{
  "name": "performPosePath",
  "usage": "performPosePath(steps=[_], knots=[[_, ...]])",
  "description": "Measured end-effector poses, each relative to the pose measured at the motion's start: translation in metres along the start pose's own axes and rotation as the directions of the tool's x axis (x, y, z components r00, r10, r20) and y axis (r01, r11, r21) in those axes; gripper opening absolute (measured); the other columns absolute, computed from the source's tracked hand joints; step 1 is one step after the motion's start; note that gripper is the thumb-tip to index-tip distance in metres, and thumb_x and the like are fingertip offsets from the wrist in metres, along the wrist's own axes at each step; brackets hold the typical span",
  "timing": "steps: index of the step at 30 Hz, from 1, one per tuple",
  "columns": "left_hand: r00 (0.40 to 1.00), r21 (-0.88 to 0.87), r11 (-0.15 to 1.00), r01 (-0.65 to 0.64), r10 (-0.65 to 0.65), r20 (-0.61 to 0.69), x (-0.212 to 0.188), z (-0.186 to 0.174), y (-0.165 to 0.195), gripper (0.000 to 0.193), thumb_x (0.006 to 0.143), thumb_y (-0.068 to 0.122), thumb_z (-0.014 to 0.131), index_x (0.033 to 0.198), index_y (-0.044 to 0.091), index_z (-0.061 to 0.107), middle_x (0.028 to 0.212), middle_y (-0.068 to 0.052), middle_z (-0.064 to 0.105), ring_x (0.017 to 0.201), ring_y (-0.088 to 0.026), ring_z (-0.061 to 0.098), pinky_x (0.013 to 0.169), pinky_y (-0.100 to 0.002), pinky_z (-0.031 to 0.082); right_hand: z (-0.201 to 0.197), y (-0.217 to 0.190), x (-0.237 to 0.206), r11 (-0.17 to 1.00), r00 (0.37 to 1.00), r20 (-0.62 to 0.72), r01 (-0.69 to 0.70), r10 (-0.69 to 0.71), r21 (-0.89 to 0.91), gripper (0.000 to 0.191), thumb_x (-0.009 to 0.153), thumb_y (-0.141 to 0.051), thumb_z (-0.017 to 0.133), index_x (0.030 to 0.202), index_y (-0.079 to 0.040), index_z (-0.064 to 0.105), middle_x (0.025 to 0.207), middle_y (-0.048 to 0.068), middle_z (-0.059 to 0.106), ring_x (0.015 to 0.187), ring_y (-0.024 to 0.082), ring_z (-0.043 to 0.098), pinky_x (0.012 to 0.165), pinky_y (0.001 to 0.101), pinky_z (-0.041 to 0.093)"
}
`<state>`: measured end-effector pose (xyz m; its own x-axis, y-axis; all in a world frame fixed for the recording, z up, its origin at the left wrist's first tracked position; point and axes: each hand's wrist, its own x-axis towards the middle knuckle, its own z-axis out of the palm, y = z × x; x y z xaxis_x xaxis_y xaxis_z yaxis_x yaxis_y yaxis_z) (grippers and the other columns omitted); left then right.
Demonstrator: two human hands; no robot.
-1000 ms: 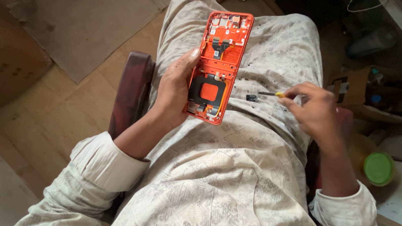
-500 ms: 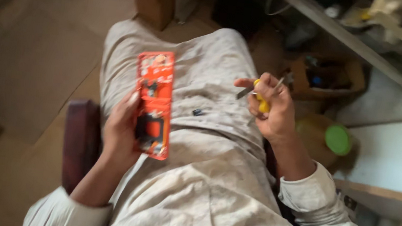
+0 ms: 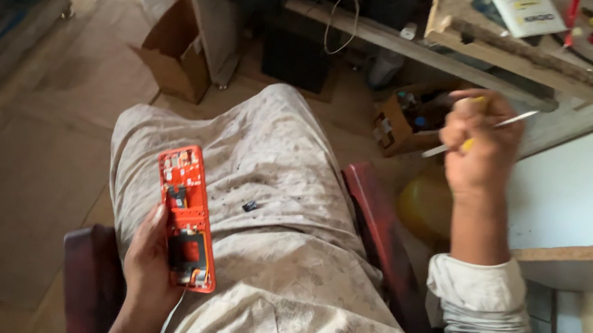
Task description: The person uses a screwdriver to remove screws from a red electronic device, then uses tweezers to extract a small internal component. They place the device and tools on their lap, pick up a white box, and move toward a workbench.
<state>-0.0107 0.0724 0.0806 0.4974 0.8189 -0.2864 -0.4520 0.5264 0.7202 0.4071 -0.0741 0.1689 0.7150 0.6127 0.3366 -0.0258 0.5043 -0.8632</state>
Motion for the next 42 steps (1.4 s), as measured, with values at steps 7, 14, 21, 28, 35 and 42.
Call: performPosePath(steps=[7, 14, 21, 28, 35, 42], knots=[[0.999, -0.014, 1.000, -0.006, 0.005, -0.038, 0.001, -0.001, -0.001, 0.032, 0.107, 0.032, 0.049, 0.123, 0.007, 0.062, 0.096, -0.003, 0.070, 0.076, -0.012, 0.066, 0.065, -0.031, 0.056, -0.079, -0.044, 0.053, 0.979, 0.937, -0.284, 0.189, -0.204, -0.078, 0.033, 0.106, -0.012, 0.076, 0.083, -0.007, 0.052, 0.075, 0.004, 0.053, 0.058, 0.015, 0.052, 0.047, 0.0285, 0.032], [1.000, -0.017, 1.000, -0.017, 0.017, -0.017, 0.000, 0.002, 0.002, 0.031, 0.108, 0.031, 0.052, 0.124, 0.007, 0.063, 0.095, -0.003, 0.069, 0.075, -0.012, 0.065, 0.064, -0.031, 0.055, -0.146, -0.095, 0.131, 0.495, 0.979, 0.034, 0.132, -0.201, -0.859, 0.040, 0.119, -0.025, 0.052, 0.093, 0.004, 0.059, 0.086, 0.009, 0.067, 0.067, 0.014, 0.066, 0.065, 0.0296, 0.053], [0.999, -0.010, 1.000, 0.001, -0.002, -0.036, 0.002, -0.001, 0.000, 0.034, 0.106, 0.029, 0.052, 0.128, 0.006, 0.063, 0.097, -0.002, 0.070, 0.076, -0.010, 0.065, 0.065, -0.029, 0.055, -0.129, -0.129, 0.187, 0.152, 0.986, 0.156, 0.146, 0.059, -0.978, 0.041, 0.123, -0.030, 0.045, 0.113, 0.004, 0.064, 0.069, 0.016, 0.063, 0.058, 0.022, 0.060, 0.050, 0.0352, 0.042], [1.000, -0.041, 0.999, -0.030, 0.030, -0.009, 0.003, -0.002, 0.000, 0.033, 0.106, 0.029, 0.052, 0.127, 0.006, 0.063, 0.101, -0.003, 0.072, 0.080, -0.012, 0.068, 0.068, -0.031, 0.057, -0.097, -0.130, 0.206, -0.278, 0.979, -0.015, 0.042, 0.202, -0.960, 0.040, 0.110, -0.038, 0.061, 0.102, -0.003, 0.080, 0.064, 0.015, 0.069, 0.060, 0.021, 0.065, 0.058, 0.0362, 0.050], [0.999, -0.079, 0.996, -0.032, 0.031, -0.008, 0.004, -0.006, -0.003, 0.033, 0.108, 0.029, 0.050, 0.127, 0.005, 0.062, 0.104, -0.004, 0.072, 0.084, -0.012, 0.069, 0.071, -0.031, 0.057, -0.106, -0.116, 0.217, -0.624, 0.960, -0.141, 0.043, 0.242, -0.781, 0.057, 0.094, -0.060, 0.068, 0.091, -0.006, 0.087, 0.081, 0.016, 0.075, 0.075, 0.028, 0.070, 0.070, 0.0420, 0.056], [0.999, -0.069, 0.997, -0.032, 0.032, 0.012, 0.003, -0.004, -0.002, 0.034, 0.108, 0.029, 0.050, 0.127, 0.005, 0.063, 0.104, -0.005, 0.072, 0.083, -0.012, 0.069, 0.070, -0.032, 0.058, -0.092, -0.113, 0.214, -0.766, 0.942, -0.179, 0.109, 0.282, -0.633, 0.068, 0.080, -0.074, 0.074, 0.097, -0.010, 0.090, 0.109, 0.019, 0.076, 0.099, 0.037, 0.072, 0.085, 0.0507, 0.058]])
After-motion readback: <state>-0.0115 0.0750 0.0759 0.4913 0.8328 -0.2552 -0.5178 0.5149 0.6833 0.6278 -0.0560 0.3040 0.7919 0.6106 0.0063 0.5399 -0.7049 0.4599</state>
